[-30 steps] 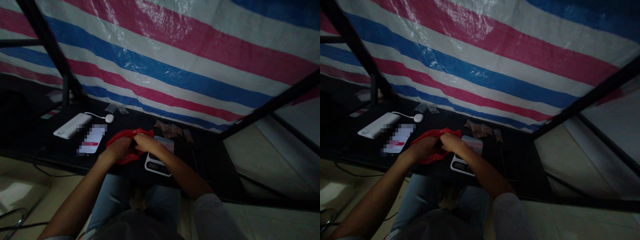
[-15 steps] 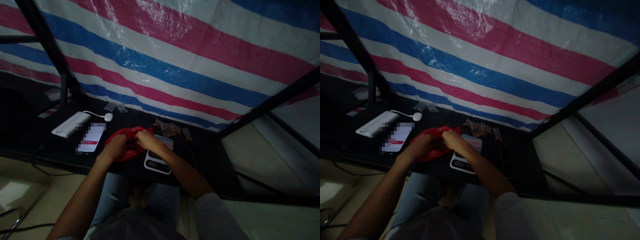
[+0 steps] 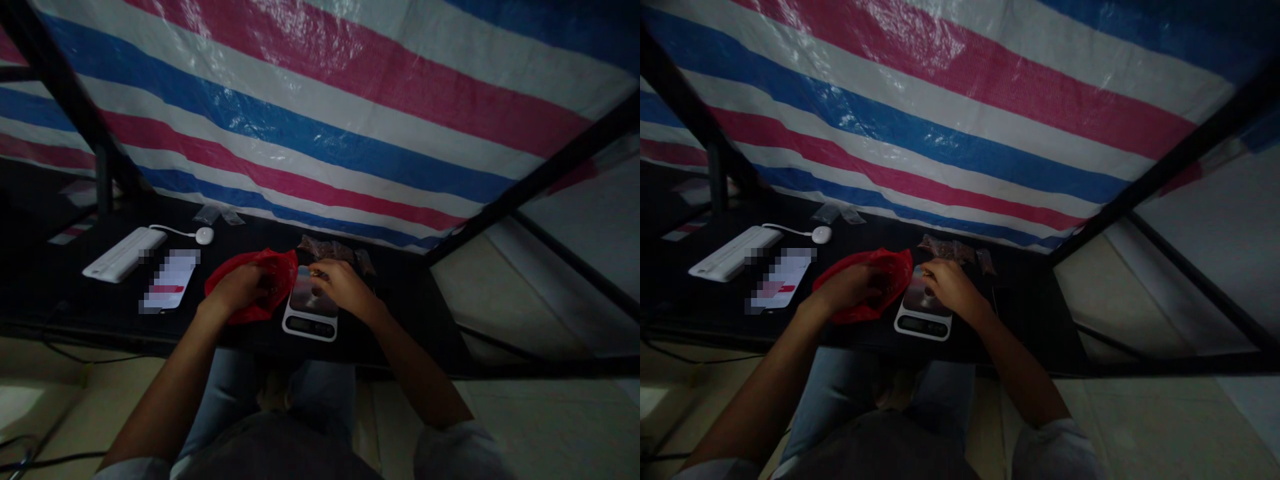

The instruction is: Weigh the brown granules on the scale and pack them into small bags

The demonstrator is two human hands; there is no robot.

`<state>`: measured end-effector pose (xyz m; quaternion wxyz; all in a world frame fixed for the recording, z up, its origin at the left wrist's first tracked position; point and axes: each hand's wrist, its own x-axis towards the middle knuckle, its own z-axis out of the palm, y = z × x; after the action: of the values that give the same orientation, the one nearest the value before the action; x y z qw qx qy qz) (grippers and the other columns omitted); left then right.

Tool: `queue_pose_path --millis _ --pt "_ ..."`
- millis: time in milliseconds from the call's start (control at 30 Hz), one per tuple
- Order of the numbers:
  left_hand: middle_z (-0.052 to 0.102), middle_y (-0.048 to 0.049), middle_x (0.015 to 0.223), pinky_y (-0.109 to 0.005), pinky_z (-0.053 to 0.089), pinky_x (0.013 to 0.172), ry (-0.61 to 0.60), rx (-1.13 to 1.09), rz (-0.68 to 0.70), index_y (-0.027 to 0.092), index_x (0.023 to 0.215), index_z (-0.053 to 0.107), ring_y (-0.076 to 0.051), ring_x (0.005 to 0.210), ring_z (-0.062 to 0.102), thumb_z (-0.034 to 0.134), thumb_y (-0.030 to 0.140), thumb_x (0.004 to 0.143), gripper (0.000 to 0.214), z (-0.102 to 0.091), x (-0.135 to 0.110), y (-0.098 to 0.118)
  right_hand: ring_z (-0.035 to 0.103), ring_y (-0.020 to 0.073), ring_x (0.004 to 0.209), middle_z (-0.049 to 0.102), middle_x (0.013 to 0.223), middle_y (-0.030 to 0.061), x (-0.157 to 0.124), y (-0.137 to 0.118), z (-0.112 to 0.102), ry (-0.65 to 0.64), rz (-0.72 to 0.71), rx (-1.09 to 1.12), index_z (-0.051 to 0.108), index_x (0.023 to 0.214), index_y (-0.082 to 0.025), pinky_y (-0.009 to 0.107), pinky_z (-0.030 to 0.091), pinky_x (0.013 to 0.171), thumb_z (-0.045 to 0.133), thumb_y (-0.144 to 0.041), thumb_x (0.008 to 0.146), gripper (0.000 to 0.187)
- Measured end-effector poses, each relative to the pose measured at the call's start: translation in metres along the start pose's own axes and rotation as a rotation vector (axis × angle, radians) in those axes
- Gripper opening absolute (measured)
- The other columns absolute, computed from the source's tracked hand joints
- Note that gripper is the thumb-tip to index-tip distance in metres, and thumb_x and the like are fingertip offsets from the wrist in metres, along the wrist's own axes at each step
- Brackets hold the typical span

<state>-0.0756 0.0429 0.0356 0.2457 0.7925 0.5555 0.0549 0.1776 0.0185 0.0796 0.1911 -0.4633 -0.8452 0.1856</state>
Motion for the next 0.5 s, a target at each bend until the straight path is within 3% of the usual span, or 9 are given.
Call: queue_pose_path --millis 167,500 --pt "0.075 -0.0143 0.119 -0.032 0.049 0.100 -0.025 0.000 0.029 0.018 0.115 0.075 -0.027 0.112 0.070 0.060 0.017 0.088 0.031 0.012 0.006 0.003 0.066 0.0203 0.106 0.072 0.112 0.0115 -0.022 0.010 0.020 0.082 0.082 0.003 0.072 0.108 -0.015 0.031 0.048 0.094 0.064 -0.012 0.094 0.016" --pt "0.076 -0.0153 0.117 -0.033 0.050 0.098 0.039 0.039 0.035 0.016 0.117 0.075 -0.029 0.112 0.070 0.048 0.018 0.093 0.036 0.008 0.000 0.003 0.064 0.0205 0.108 0.070 0.113 0.0107 -0.032 0.020 0.030 0.106 0.021 0.006 0.070 0.110 -0.017 0.034 0.049 0.099 0.062 -0.014 0.094 0.018"
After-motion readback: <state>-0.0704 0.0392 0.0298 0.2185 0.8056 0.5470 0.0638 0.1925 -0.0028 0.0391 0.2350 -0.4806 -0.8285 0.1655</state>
